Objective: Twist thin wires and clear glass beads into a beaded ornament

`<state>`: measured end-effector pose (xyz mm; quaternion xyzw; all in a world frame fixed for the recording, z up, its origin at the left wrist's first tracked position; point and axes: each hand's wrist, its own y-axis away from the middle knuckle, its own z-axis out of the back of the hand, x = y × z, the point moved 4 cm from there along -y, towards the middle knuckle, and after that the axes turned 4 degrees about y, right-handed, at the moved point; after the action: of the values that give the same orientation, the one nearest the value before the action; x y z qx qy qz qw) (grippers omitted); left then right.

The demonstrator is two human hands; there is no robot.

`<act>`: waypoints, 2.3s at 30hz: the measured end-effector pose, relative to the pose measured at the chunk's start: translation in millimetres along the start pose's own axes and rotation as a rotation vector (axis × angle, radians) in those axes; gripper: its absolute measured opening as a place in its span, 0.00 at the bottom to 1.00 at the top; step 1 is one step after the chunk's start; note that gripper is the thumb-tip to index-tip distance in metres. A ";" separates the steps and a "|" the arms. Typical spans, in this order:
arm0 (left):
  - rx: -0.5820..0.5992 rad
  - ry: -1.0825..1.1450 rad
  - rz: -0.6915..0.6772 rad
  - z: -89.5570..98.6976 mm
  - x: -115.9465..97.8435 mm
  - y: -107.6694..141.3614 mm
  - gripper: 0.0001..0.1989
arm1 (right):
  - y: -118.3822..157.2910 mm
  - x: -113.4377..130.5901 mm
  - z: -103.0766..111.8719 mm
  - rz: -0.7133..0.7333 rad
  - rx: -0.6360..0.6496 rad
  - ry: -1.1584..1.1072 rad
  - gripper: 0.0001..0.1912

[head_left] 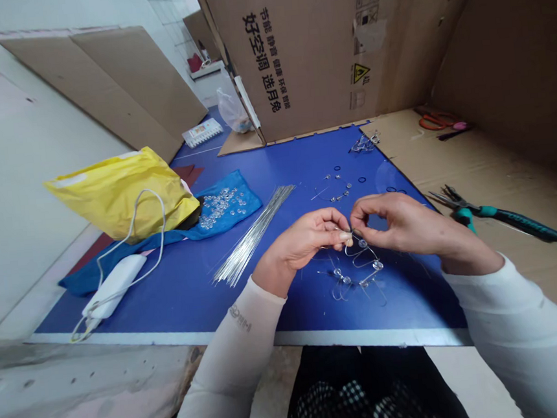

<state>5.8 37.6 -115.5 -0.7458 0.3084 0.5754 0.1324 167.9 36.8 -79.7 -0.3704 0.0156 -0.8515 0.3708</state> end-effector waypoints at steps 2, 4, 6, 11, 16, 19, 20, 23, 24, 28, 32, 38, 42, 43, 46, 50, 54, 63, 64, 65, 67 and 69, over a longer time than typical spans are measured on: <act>-0.005 -0.005 -0.012 0.0 -1.3 0.2 0.12 | -0.5 -1.8 -0.1 -0.017 -0.009 -0.022 0.05; -0.017 -0.017 -0.033 0.4 -2.8 0.3 0.13 | -1.5 -6.0 -1.6 -0.066 -0.004 -0.121 0.06; -0.036 -0.034 -0.054 1.4 -4.1 0.0 0.13 | -2.6 -10.9 -4.2 -0.128 0.018 -0.270 0.10; -0.076 -0.041 -0.085 4.4 -4.5 -1.3 0.13 | -3.3 -17.6 -8.4 -0.238 0.027 -0.473 0.14; -0.086 -0.050 -0.087 5.0 -2.8 -2.3 0.13 | -3.5 -17.8 -10.9 -0.287 0.028 -0.522 0.14; -0.087 -0.053 -0.095 4.4 -2.6 -2.9 0.14 | -4.8 -17.7 -11.1 -0.297 0.012 -0.550 0.15; -0.088 -0.052 -0.096 4.2 -2.5 -3.0 0.14 | -5.2 -17.9 -11.2 -0.302 0.009 -0.560 0.15; -0.087 -0.048 -0.093 3.7 -1.9 -3.5 0.14 | -5.7 -18.7 -12.1 -0.317 0.016 -0.588 0.15; -0.085 -0.047 -0.093 3.4 -1.7 -3.6 0.14 | -5.6 -18.8 -12.5 -0.319 0.021 -0.594 0.15; -0.078 -0.048 -0.099 2.9 -1.4 -3.6 0.14 | -4.9 -17.0 -13.2 -0.293 0.045 -0.588 0.15; -0.076 -0.056 -0.101 2.5 -2.3 -3.4 0.14 | -3.9 -17.6 -13.2 -0.248 0.031 -0.523 0.13; -0.138 -0.121 -0.089 2.5 -3.0 -2.9 0.12 | -3.6 -22.5 -12.2 -0.175 -0.009 -0.273 0.06; -0.164 -0.141 -0.107 1.1 -3.4 -2.6 0.10 | -3.7 -16.7 -7.7 -0.147 -0.011 -0.132 0.06; -0.167 -0.145 -0.110 0.7 -3.5 -2.5 0.10 | -3.6 -14.5 -6.1 -0.139 -0.012 -0.103 0.06; -0.171 -0.148 -0.107 -0.8 -3.3 -2.4 0.09 | -2.9 -8.7 -2.4 -0.102 -0.006 -0.016 0.05; -0.177 -0.137 -0.097 -1.5 -1.6 -2.7 0.10 | -1.7 -5.6 -1.9 -0.032 -0.003 0.106 0.05; -0.165 -0.143 -0.102 -0.7 -0.5 -3.4 0.09 | -1.4 -5.1 -3.3 -0.008 -0.007 0.176 0.05; -0.182 -0.071 -0.117 3.8 -5.1 -2.8 0.12 | -2.6 -19.5 2.1 -0.208 -0.135 -0.128 0.09; -0.186 -0.067 -0.117 4.3 -5.3 -2.9 0.12 | -2.4 -21.7 3.1 -0.224 -0.156 -0.142 0.09; -0.192 -0.062 -0.118 5.0 -5.4 -3.0 0.12 | -2.2 -23.4 3.9 -0.235 -0.172 -0.152 0.09; -0.214 -0.047 -0.128 6.9 -6.0 -3.1 0.11 | -2.0 -25.0 4.9 -0.238 -0.185 -0.166 0.10; -0.240 -0.028 -0.142 9.3 -6.9 -3.1 0.11 | -1.7 -25.0 5.5 -0.228 -0.188 -0.171 0.11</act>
<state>-0.5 47.3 -112.3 -0.7682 0.1819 0.6076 0.0869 181.7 55.5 -90.7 -0.4738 0.0217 -0.8483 0.2354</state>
